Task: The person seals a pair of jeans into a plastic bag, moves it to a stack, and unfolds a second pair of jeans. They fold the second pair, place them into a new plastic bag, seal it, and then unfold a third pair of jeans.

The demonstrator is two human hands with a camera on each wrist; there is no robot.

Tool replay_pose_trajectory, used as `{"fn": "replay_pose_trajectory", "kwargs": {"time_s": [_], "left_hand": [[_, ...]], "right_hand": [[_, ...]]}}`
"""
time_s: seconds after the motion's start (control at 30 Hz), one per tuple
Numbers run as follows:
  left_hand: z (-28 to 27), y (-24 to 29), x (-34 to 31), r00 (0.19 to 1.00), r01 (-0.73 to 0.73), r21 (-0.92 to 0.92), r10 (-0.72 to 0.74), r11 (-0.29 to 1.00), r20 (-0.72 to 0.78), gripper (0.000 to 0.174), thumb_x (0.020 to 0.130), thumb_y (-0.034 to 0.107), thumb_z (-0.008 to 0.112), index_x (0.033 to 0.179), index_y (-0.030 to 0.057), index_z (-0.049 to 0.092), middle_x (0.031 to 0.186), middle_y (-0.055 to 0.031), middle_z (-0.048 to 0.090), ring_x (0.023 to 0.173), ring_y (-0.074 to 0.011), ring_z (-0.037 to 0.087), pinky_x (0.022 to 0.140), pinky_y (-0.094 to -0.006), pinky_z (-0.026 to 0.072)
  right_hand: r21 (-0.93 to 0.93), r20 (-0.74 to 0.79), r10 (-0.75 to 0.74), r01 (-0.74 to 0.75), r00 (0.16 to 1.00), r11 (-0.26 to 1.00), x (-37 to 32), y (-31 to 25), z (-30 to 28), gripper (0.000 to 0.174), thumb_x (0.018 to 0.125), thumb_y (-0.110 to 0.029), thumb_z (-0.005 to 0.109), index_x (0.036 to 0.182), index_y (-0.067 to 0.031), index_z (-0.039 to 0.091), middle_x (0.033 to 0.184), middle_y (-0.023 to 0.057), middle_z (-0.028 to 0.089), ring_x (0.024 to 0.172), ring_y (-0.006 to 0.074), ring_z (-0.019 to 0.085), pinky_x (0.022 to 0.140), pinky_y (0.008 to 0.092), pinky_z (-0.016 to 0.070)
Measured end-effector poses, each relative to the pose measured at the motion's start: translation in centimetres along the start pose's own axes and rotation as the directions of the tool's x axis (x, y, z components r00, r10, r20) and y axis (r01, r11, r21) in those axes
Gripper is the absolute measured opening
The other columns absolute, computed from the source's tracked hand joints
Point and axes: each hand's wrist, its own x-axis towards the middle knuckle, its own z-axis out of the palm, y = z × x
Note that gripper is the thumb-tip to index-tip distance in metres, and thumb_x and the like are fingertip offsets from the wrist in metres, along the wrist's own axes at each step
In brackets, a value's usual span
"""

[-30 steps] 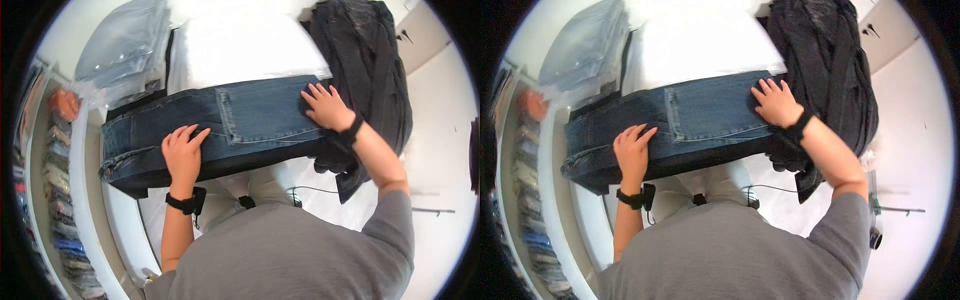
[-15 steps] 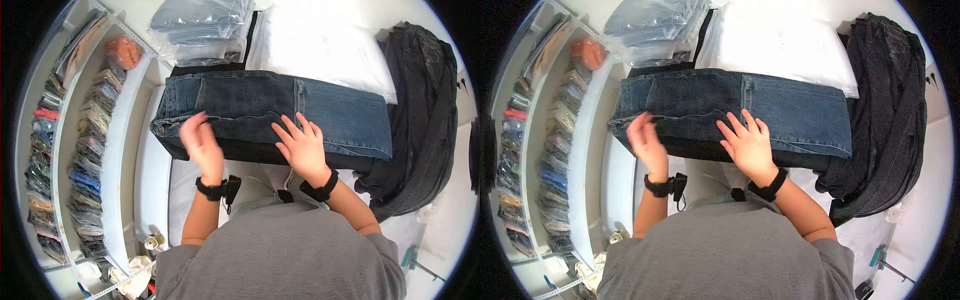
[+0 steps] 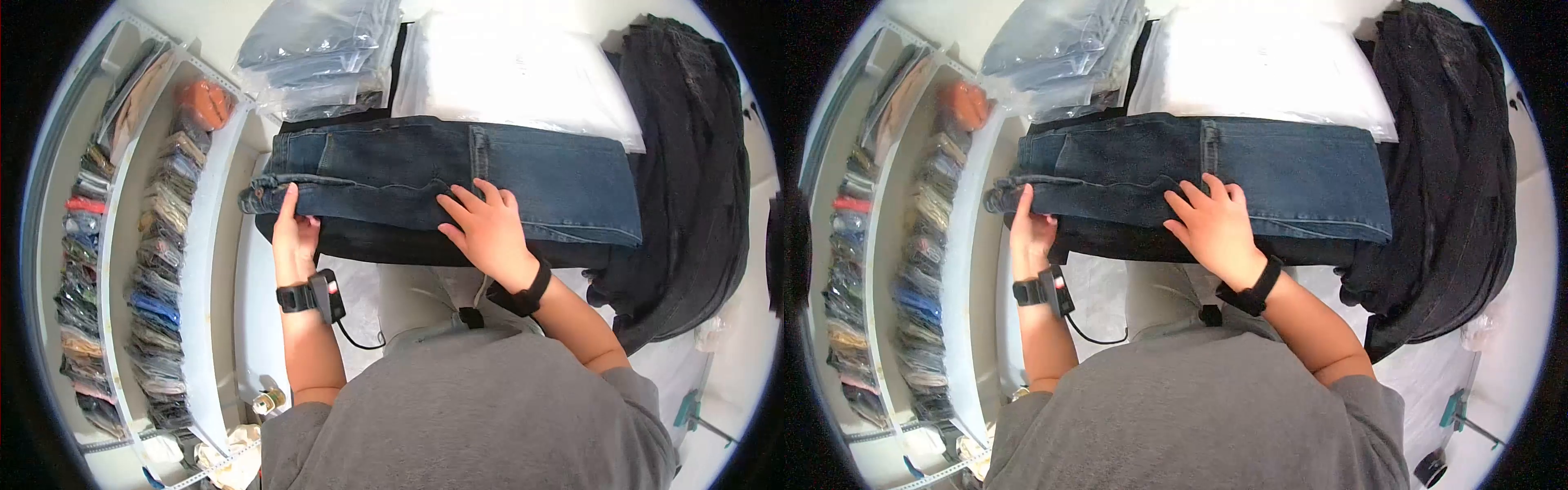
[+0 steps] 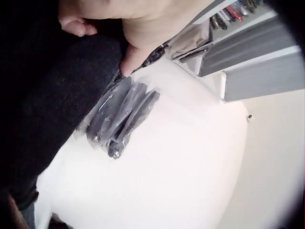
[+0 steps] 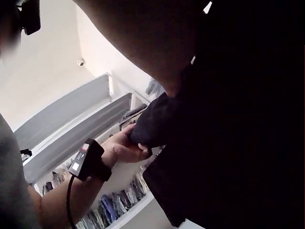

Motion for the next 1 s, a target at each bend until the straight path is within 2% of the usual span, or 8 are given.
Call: {"fn": "replay_pose_trajectory", "kwargs": {"time_s": [0.2, 0.27, 0.47, 0.6, 0.63, 0.7, 0.93, 1.0], "left_hand": [[7.8, 0.7, -3.5, 0.958, -0.274, 0.008, 0.274, 0.962, -0.084, 0.020, 0.081, 0.007, 0.063, 0.100, 0.0018, 0.062, 0.097, -0.0061, 0.064, 0.090, -0.0177, 0.061, 0.076, -0.0287, 0.0486], [11.8, 0.5, -7.0, 0.743, -0.669, 0.065, 0.669, 0.740, 0.029, 0.020, 0.081, 0.006, 0.064, 0.099, -0.0021, 0.061, 0.098, -0.0076, 0.063, 0.090, -0.0180, 0.059, 0.082, -0.0309, 0.0458], [19.4, -3.9, -12.8, 0.393, -0.860, 0.499, 0.766, 0.109, 0.509, 0.047, 0.062, 0.006, 0.075, 0.103, -0.0015, 0.055, 0.095, -0.0176, 0.060, 0.089, -0.0323, 0.060, 0.081, -0.0351, 0.0467], [22.7, -9.6, -14.9, 0.297, -0.892, 0.435, 0.559, -0.128, 0.774, 0.040, 0.061, 0.010, 0.073, 0.095, 0.0032, 0.054, 0.088, -0.0138, 0.059, 0.083, -0.0352, 0.061, 0.069, -0.0424, 0.0496], [23.1, -11.5, -14.9, 0.291, -0.895, 0.417, 0.501, -0.158, 0.815, 0.031, 0.066, 0.010, 0.069, 0.092, 0.0047, 0.053, 0.084, -0.0121, 0.057, 0.079, -0.0329, 0.060, 0.066, -0.0425, 0.0495], [23.1, -15.1, -14.5, 0.250, -0.910, 0.347, 0.367, -0.228, 0.896, 0.017, 0.072, 0.009, 0.059, 0.087, 0.0066, 0.051, 0.078, -0.0097, 0.054, 0.072, -0.0299, 0.059, 0.061, -0.0423, 0.0491], [20.5, -15.4, -15.0, 0.191, -0.973, 0.206, 0.141, -0.101, 0.971, 0.050, 0.066, 0.004, 0.068, 0.114, 0.0008, 0.052, 0.099, -0.0124, 0.052, 0.095, -0.0305, 0.053, 0.080, -0.0398, 0.0460], [18.1, -14.2, -15.5, -0.074, -0.996, -0.082, 0.230, 0.027, 0.970, 0.050, 0.068, 0.003, 0.067, 0.116, 0.0018, 0.053, 0.107, -0.0138, 0.055, 0.101, -0.0311, 0.054, 0.085, -0.0405, 0.0452]], "right_hand": [[-0.018, -0.055, -0.002, 0.001, 0.998, 1.000, 0.1, 0.2, 0.3, 0.033, 0.078, -0.034, 0.066, 0.105, -0.0148, 0.062, 0.102, 0.0035, 0.058, 0.105, 0.0285, 0.051, 0.083, 0.0417, 0.0384], [-0.021, -0.044, -0.015, 0.015, 0.999, 1.000, -0.1, 0.3, 0.4, 0.033, 0.078, -0.035, 0.066, 0.104, -0.0153, 0.061, 0.100, 0.0029, 0.058, 0.105, 0.0279, 0.050, 0.082, 0.0410, 0.0378], [0.096, -0.158, -0.036, 0.051, 0.987, 0.994, -0.8, 2.1, -0.5, 0.026, 0.082, -0.030, 0.062, 0.099, -0.0113, 0.066, 0.106, 0.0070, 0.061, 0.106, 0.0262, 0.052, 0.086, 0.0384, 0.0407], [0.774, 0.143, 0.601, -0.467, 0.786, 0.428, -4.3, 7.7, -5.1, 0.036, 0.099, -0.029, 0.036, 0.096, 0.0007, 0.057, 0.096, 0.0154, 0.063, 0.076, 0.0215, 0.063, 0.066, 0.0313, 0.0515], [0.938, 0.270, 0.820, -0.330, 0.504, -0.106, -5.1, 8.3, -6.0, 0.047, 0.100, -0.041, 0.030, 0.098, 0.0004, 0.053, 0.096, 0.0155, 0.063, 0.072, 0.0212, 0.065, 0.057, 0.0308, 0.0528], [0.895, 0.426, 0.748, -0.114, 0.509, -0.432, -6.2, 10.5, -9.3, 0.056, 0.094, -0.055, 0.038, 0.118, -0.0055, 0.052, 0.102, 0.0129, 0.063, 0.077, 0.0224, 0.067, 0.061, 0.0366, 0.0580], [0.768, 0.615, 0.607, -0.210, 0.503, -0.605, -7.2, 13.1, -11.1, 0.039, 0.089, -0.039, 0.057, 0.113, -0.0075, 0.055, 0.100, 0.0100, 0.065, 0.075, 0.0252, 0.066, 0.075, 0.0538, 0.0545], [0.688, 0.695, 0.512, -0.260, 0.505, -0.678, -7.6, 14.6, -11.2, 0.028, 0.085, -0.020, 0.060, 0.108, -0.0065, 0.055, 0.099, 0.0092, 0.065, 0.080, 0.0271, 0.065, 0.079, 0.0554, 0.0526]]}}
